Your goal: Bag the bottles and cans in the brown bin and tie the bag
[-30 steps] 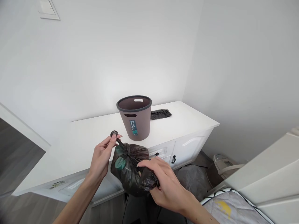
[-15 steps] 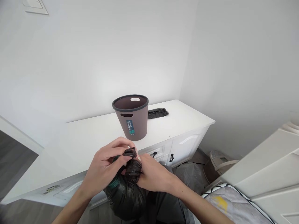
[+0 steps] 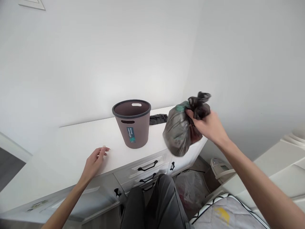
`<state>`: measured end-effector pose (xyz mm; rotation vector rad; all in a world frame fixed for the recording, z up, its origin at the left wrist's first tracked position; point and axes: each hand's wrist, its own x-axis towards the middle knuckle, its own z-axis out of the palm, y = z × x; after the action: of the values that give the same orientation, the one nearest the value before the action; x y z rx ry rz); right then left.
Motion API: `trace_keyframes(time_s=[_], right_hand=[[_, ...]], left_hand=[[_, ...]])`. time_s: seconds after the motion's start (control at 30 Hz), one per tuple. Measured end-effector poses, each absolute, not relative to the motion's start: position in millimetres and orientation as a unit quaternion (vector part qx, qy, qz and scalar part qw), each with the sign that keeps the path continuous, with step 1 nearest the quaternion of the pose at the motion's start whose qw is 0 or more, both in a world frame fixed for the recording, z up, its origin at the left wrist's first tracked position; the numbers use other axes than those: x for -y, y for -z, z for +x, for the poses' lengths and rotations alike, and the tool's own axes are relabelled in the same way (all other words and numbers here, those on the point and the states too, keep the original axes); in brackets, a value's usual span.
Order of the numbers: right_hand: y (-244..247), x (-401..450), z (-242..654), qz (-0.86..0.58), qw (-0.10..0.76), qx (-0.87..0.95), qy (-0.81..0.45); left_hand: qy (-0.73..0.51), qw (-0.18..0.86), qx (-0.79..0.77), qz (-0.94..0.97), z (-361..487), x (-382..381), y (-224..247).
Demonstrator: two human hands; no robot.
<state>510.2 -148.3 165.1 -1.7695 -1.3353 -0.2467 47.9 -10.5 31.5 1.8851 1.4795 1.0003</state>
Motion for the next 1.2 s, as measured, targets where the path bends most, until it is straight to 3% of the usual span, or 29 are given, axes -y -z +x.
trace_keyframes(time_s=[0.17,0.3,0.53,0.67,0.87,1.03,1.2], right_hand=[[-147,75,560,-0.709,0.246,0.623,0.222],[-109,46,563,-0.689,0.105,0.682,0.221],[-47,36,529,-0.692,0.026,0.701,0.173],[-25,32,520,-0.727,0.036,0.666,0.16],[8,43,466,-0.7,0.177,0.667,0.184],[35,40,415,-0.607,0.237,0.749,0.12],[45,-8,416,-0.633,0.261,0.728,0.019]], left_hand=[[-0.337,0.234,-0.551,0.727,43,5,-18],[-0.324,0.221,-0.539,0.745,43,9,-20],[-0.315,0.226,-0.533,0.752,47,10,-20],[-0.31,0.223,-0.534,0.754,47,8,-15],[-0.308,0.218,-0.531,0.759,46,6,-10],[-0.303,0.206,-0.534,0.762,46,6,-10],[-0.305,0.21,-0.539,0.756,48,5,-11]])
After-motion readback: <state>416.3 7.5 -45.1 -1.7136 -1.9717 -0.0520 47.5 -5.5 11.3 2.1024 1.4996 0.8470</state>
